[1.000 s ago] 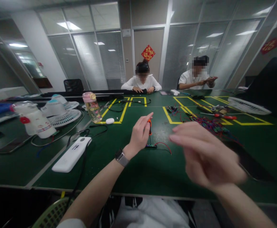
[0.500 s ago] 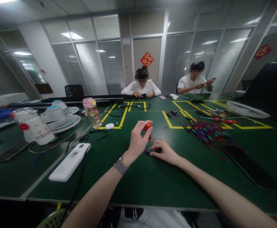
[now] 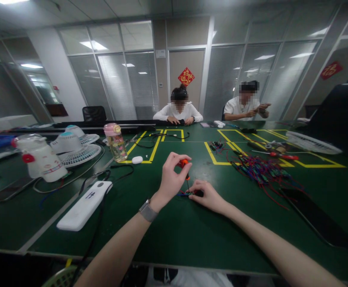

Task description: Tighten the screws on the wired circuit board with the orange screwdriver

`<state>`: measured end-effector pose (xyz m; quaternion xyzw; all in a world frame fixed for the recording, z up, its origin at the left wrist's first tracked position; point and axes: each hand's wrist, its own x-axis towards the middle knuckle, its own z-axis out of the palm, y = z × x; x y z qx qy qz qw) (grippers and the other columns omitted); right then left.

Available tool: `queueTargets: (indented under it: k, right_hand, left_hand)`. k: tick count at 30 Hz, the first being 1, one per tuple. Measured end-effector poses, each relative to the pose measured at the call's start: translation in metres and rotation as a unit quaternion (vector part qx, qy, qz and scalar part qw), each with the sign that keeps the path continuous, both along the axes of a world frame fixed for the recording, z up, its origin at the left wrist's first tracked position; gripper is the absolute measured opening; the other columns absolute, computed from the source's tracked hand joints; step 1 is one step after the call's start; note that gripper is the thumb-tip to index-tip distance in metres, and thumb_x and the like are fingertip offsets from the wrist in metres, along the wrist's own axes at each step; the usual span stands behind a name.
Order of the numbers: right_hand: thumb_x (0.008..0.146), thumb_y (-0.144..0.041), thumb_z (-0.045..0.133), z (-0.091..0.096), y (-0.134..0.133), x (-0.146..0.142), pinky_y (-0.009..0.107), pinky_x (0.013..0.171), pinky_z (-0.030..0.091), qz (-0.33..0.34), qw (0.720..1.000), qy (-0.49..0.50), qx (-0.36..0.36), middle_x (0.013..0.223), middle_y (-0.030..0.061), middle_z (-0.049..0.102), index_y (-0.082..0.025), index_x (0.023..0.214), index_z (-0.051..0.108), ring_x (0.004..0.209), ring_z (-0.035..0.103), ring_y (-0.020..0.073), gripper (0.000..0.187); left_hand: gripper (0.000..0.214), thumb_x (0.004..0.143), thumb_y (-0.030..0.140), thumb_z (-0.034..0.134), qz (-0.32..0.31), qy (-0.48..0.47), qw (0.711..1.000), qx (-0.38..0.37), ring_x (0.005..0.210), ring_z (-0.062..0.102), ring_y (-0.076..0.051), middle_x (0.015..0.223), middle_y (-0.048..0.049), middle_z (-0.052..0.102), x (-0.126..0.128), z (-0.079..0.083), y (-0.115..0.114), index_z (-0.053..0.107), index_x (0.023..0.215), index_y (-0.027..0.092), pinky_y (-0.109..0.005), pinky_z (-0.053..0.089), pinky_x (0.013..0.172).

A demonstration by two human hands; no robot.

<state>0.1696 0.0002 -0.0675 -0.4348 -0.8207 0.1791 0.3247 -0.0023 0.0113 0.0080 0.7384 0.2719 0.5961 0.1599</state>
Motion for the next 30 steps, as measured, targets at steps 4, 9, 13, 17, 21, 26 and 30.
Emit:
queueTargets:
  k: [4, 9, 13, 17, 21, 26, 30]
  right_hand:
    - [0.078, -0.017, 0.07, -0.001, 0.0007, 0.0004, 0.031, 0.072, 0.048, 0.01, 1.0, 0.008, -0.003, 0.08, 0.0034, 0.065, -0.019, 0.088, 0.076, 0.076, 0.061, 0.018, 0.012]
    - [0.078, -0.016, 0.069, 0.0004, 0.0002, 0.0001, 0.031, 0.073, 0.047, 0.015, 1.0, 0.012, -0.001, 0.079, 0.0033, 0.065, -0.018, 0.087, 0.075, 0.077, 0.061, 0.0181, 0.011]
    - [0.078, -0.017, 0.069, 0.0016, -0.0008, 0.0, 0.031, 0.072, 0.048, 0.015, 1.0, 0.01, 0.001, 0.079, 0.0035, 0.065, -0.018, 0.087, 0.075, 0.076, 0.061, 0.0181, 0.01]
    - [0.078, -0.017, 0.069, 0.0023, -0.0017, -0.0001, 0.031, 0.072, 0.048, 0.01, 1.0, 0.007, 0.0, 0.08, 0.0037, 0.066, -0.018, 0.086, 0.075, 0.075, 0.061, 0.0178, 0.01]
    - [0.078, -0.017, 0.069, 0.0021, -0.0015, 0.0001, 0.032, 0.074, 0.049, 0.016, 1.0, 0.021, -0.004, 0.081, 0.0041, 0.067, -0.017, 0.085, 0.074, 0.077, 0.061, 0.0184, 0.008]
    - [0.078, -0.017, 0.069, 0.0001, 0.0005, 0.001, 0.032, 0.074, 0.049, 0.017, 1.0, 0.022, -0.011, 0.083, 0.0051, 0.067, -0.017, 0.086, 0.075, 0.077, 0.061, 0.0191, 0.01]
    - [0.078, -0.016, 0.07, -0.0009, 0.0013, 0.0017, 0.032, 0.073, 0.048, 0.012, 1.0, 0.009, -0.008, 0.082, 0.0059, 0.067, -0.017, 0.087, 0.075, 0.077, 0.061, 0.0197, 0.011]
  left_hand:
    - [0.022, 0.094, 0.02, 0.052, -0.023, 0.016, 1.0, -0.002, 0.095, 0.061, -0.017, 0.102, -0.0053, 0.062, -0.0006, 0.0022, -0.0013, 0.066, 0.11, 0.022, -0.031, 0.052, 0.084]
    - [0.019, 0.093, 0.018, 0.052, -0.094, 0.005, 0.994, -0.047, 0.092, 0.063, -0.017, 0.102, -0.0062, 0.064, -0.0002, 0.0065, -0.002, 0.067, 0.106, 0.019, -0.028, 0.054, 0.079]
    - [0.011, 0.086, 0.022, 0.065, -0.045, -0.013, 0.998, -0.04, 0.084, 0.06, -0.015, 0.092, -0.004, 0.058, 0.001, 0.0053, -0.0025, 0.071, 0.095, 0.019, -0.025, 0.053, 0.072]
    - [0.026, 0.096, 0.023, 0.048, -0.106, 0.001, 0.992, -0.071, 0.096, 0.062, -0.017, 0.107, -0.0072, 0.061, 0.0015, 0.0031, -0.0036, 0.066, 0.115, 0.022, -0.029, 0.054, 0.082]
    - [0.027, 0.096, 0.024, 0.049, -0.145, 0.003, 0.985, -0.092, 0.088, 0.064, -0.016, 0.101, -0.0062, 0.063, 0.0023, 0.003, -0.0044, 0.064, 0.118, 0.022, -0.028, 0.055, 0.078]
    - [0.022, 0.092, 0.022, 0.056, -0.084, 0.019, 0.995, -0.057, 0.082, 0.06, -0.014, 0.094, -0.0037, 0.059, 0.0025, 0.0038, -0.0047, 0.068, 0.111, 0.022, -0.024, 0.053, 0.072]
    - [0.032, 0.095, 0.016, 0.048, -0.083, 0.027, 0.995, -0.047, 0.099, 0.06, -0.016, 0.111, -0.006, 0.061, 0.0018, 0.0024, -0.0026, 0.061, 0.123, 0.023, -0.025, 0.052, 0.08]
